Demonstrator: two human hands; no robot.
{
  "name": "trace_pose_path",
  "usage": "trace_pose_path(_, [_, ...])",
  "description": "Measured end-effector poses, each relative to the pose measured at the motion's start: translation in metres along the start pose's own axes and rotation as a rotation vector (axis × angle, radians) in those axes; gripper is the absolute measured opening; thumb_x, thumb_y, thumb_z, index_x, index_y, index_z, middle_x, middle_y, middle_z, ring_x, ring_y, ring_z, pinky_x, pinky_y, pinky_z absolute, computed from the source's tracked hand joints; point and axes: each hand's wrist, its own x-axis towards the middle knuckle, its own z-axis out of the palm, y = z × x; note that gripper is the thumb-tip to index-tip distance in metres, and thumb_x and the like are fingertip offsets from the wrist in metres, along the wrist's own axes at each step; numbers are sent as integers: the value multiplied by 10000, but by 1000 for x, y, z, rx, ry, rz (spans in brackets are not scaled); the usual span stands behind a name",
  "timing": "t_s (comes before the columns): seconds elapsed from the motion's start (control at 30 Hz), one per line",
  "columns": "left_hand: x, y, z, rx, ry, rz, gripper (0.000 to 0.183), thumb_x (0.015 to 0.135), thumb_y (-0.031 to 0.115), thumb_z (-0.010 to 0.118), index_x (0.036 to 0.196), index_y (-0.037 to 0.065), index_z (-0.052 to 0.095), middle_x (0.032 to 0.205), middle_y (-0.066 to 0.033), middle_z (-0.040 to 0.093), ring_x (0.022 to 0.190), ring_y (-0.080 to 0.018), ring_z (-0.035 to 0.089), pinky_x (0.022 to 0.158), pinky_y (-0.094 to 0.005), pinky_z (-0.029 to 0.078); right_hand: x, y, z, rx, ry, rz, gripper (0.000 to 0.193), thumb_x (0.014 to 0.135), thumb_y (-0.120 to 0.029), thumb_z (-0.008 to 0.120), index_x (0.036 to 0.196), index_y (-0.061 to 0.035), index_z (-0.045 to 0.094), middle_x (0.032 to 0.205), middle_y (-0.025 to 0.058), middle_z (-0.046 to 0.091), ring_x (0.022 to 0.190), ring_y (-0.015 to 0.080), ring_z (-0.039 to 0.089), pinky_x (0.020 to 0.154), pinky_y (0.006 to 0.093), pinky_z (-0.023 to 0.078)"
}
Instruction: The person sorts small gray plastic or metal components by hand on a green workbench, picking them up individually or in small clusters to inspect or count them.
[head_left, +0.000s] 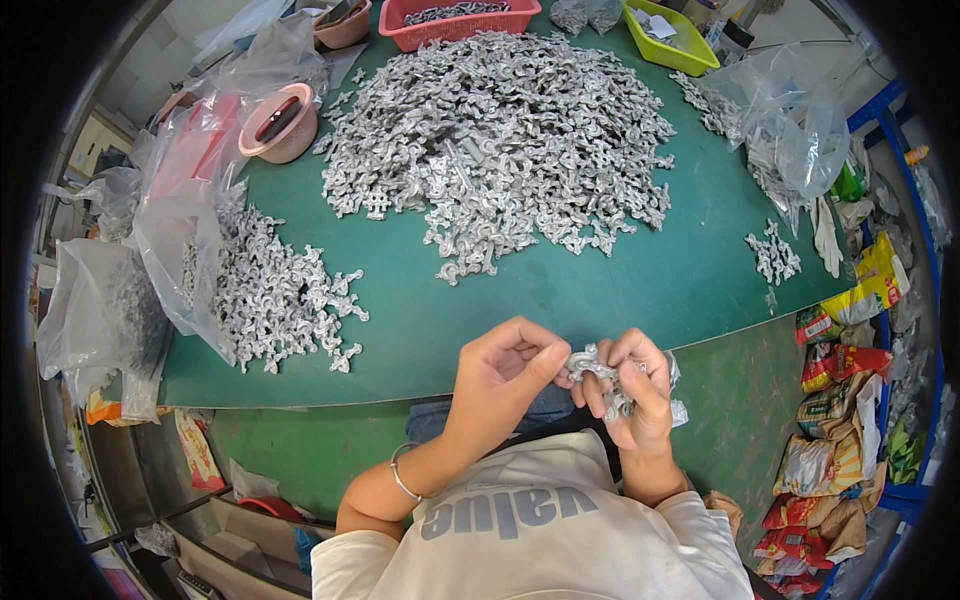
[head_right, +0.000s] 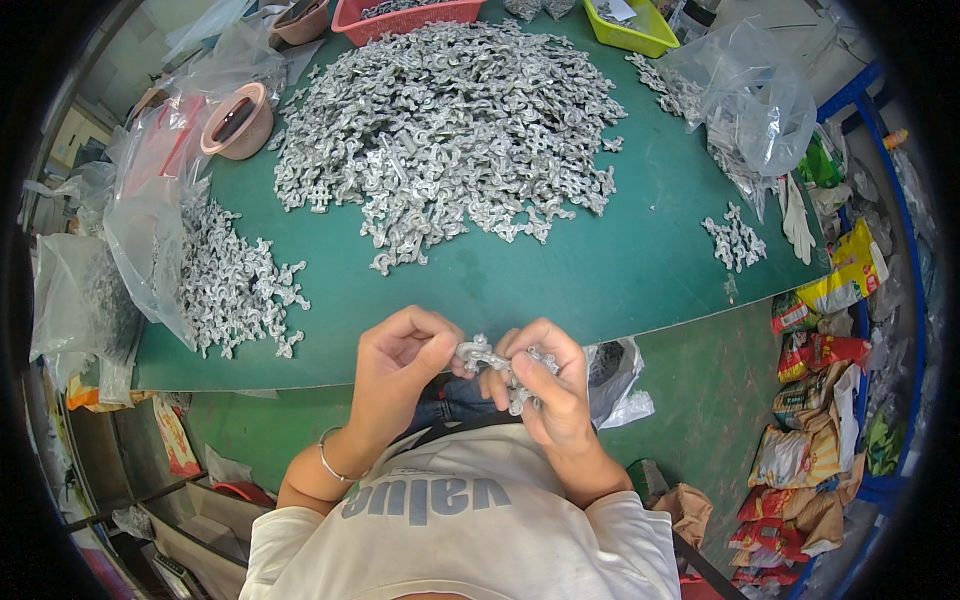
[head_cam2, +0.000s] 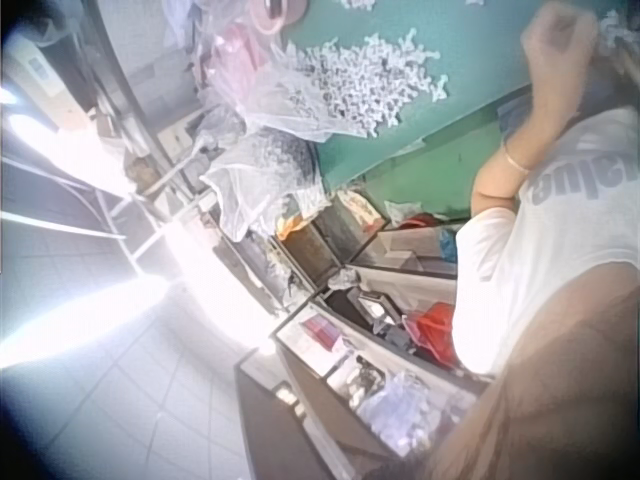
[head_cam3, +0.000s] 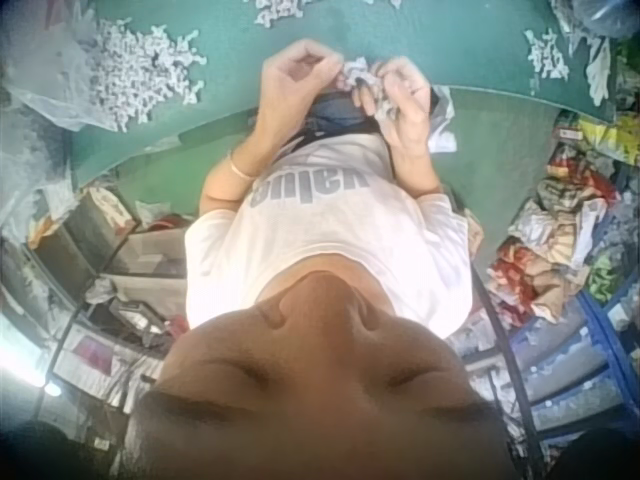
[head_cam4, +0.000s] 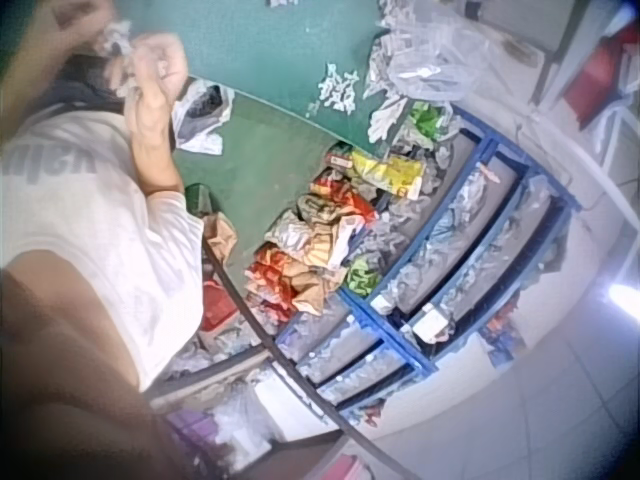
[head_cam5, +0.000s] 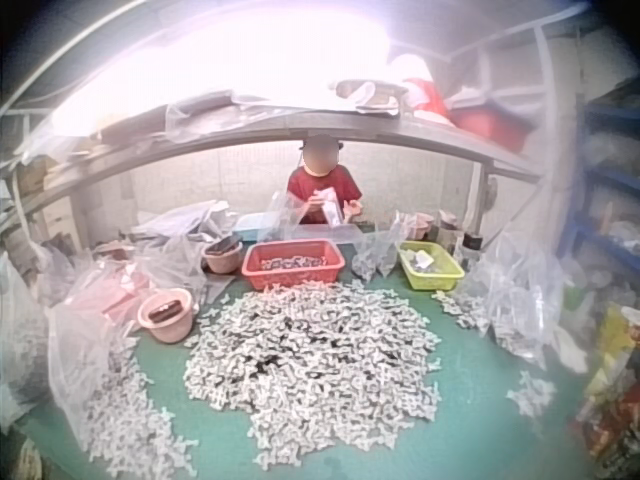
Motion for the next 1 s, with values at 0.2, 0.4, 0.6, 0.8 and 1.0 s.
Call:
trace_pose_path(0.2, [-1,5,-6,99,-26,95,117,759,-82,576,875,-83,584,912,-128,567,824,-156,566,743,-266,486,-2,-4,6,-243,105,-158,102,760,-23,592,807,26,515,794,129,502,558,158,505,542,276,429])
trace_pose_path(0.4, [-3,7,-6,106,-62,139,148,737,-101,586,885,-95,590,951,-147,552,853,-174,564,778,-270,487,-4,-6,5,-188,66,-161,99,752,-3,599,805,28,522,809,122,494,565,149,502,548,269,440])
trace_pose_path(0.6, [-4,8,-5,97,-79,146,147,738,-101,586,885,-99,587,953,-150,547,858,-175,562,777,-271,489,-4,-5,4,-137,47,-160,113,752,-7,603,821,24,519,805,123,489,569,150,500,546,268,443])
trace_pose_path(0.8, [-5,8,-5,106,-90,156,143,742,-102,580,885,-100,586,955,-150,544,856,-174,562,773,-271,492,-5,-7,9,-141,93,-147,142,746,-16,612,846,25,520,805,130,496,577,152,505,528,251,433])
trace_pose_path(1.0, [-5,9,-4,112,-101,169,145,744,-108,574,888,-103,584,959,-151,541,858,-173,561,774,-268,492,-5,-5,5,-198,44,-190,133,735,-3,605,834,31,521,799,138,503,576,153,515,519,243,426])
